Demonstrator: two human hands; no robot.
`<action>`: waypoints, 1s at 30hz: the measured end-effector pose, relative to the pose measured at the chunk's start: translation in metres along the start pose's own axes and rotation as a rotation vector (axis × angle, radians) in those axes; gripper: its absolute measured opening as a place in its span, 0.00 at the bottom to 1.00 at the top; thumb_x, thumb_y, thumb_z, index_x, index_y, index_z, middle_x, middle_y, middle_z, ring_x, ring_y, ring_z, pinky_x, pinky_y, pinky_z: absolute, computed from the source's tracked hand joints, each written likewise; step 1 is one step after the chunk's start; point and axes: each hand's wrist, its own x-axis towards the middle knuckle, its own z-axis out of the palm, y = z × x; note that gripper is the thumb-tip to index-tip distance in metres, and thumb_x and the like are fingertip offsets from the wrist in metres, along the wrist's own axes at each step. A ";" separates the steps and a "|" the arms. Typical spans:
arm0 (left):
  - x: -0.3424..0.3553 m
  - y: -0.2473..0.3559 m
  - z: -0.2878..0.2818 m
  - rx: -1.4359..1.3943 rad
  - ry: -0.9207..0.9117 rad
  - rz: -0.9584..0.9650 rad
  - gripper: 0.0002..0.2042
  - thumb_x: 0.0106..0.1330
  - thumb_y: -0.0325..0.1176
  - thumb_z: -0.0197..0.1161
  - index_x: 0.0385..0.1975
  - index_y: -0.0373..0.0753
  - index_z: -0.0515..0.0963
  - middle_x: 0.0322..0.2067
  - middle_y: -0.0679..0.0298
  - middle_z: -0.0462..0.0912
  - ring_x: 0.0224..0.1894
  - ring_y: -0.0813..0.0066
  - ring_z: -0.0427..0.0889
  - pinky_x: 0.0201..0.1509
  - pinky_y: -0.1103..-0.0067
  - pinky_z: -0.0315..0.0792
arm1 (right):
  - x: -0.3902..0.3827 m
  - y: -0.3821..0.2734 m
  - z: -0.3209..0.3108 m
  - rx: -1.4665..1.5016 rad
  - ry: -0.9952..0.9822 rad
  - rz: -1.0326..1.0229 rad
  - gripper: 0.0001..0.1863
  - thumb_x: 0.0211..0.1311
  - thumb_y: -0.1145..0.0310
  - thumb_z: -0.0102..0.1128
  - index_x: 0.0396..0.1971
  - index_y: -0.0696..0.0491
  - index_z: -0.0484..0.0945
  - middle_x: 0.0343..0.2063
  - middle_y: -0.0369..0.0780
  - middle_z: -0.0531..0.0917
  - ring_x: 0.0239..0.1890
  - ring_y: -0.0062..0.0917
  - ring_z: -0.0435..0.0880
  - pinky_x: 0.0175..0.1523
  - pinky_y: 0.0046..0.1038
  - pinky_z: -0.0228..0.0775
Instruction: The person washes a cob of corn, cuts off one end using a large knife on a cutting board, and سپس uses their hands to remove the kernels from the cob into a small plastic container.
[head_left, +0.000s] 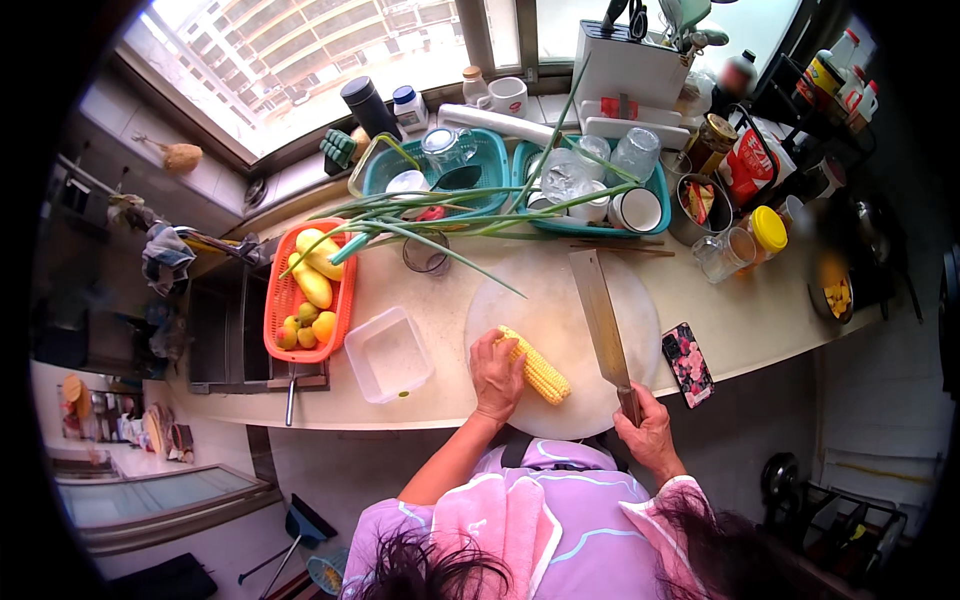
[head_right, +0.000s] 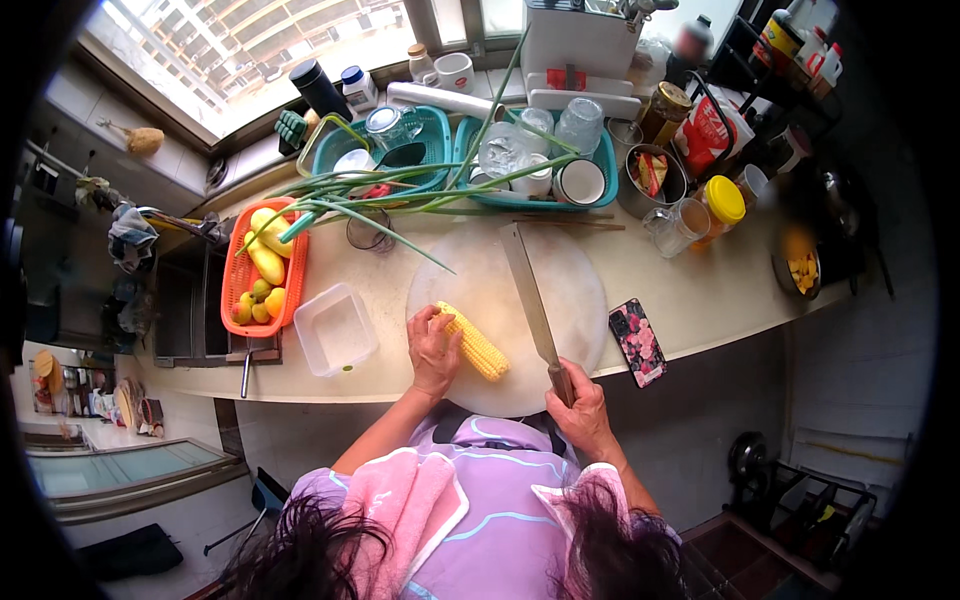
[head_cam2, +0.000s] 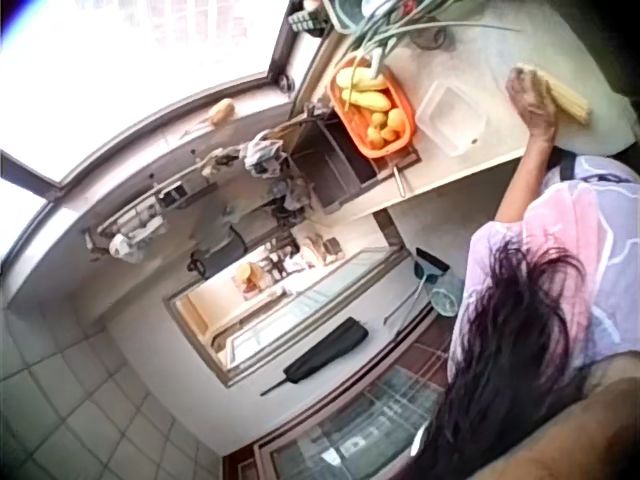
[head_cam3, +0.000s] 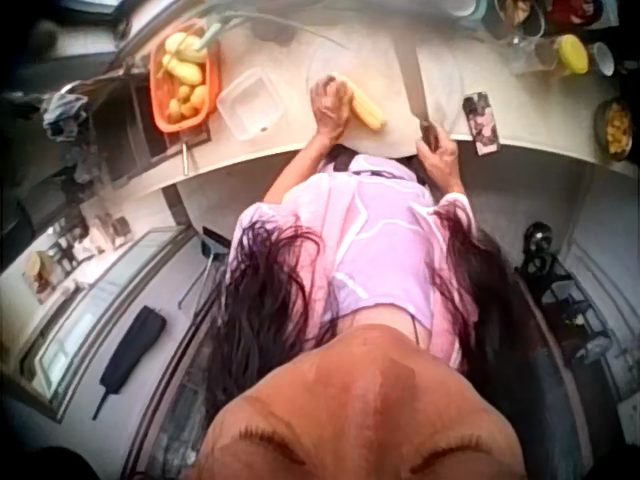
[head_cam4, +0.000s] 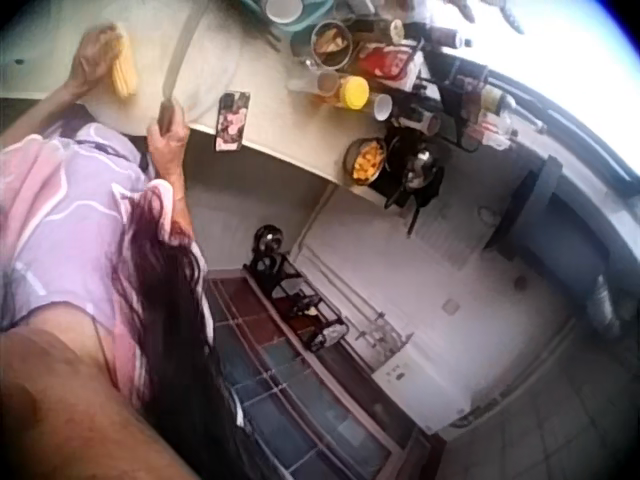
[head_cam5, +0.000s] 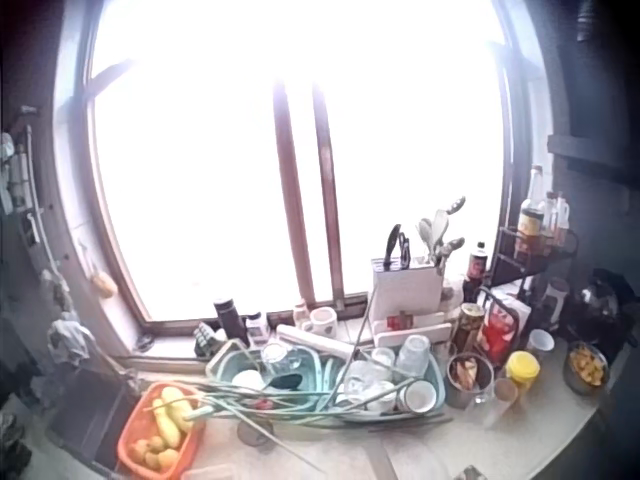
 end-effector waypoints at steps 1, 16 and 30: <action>-0.005 -0.010 0.003 0.003 0.019 0.123 0.17 0.51 0.26 0.65 0.42 0.36 0.72 0.40 0.54 0.75 0.45 0.55 0.74 0.51 0.67 0.68 | -0.003 -0.005 0.005 0.020 0.052 -0.042 0.19 0.53 0.72 0.59 0.46 0.59 0.71 0.19 0.36 0.75 0.20 0.17 0.71 0.28 0.23 0.65; -0.019 -0.027 0.008 -0.112 -0.115 0.503 0.14 0.52 0.27 0.63 0.39 0.35 0.74 0.46 0.54 0.73 0.50 0.55 0.71 0.54 0.62 0.66 | -0.026 -0.042 0.022 -0.391 0.006 0.123 0.09 0.57 0.67 0.60 0.34 0.55 0.74 0.17 0.44 0.79 0.22 0.42 0.80 0.27 0.36 0.68; -0.019 -0.031 0.010 -0.115 -0.136 0.484 0.15 0.51 0.27 0.64 0.39 0.33 0.74 0.48 0.53 0.72 0.52 0.53 0.70 0.56 0.59 0.66 | -0.030 -0.042 0.024 -0.519 -0.076 0.109 0.11 0.56 0.64 0.60 0.35 0.54 0.74 0.20 0.48 0.80 0.27 0.46 0.80 0.33 0.42 0.71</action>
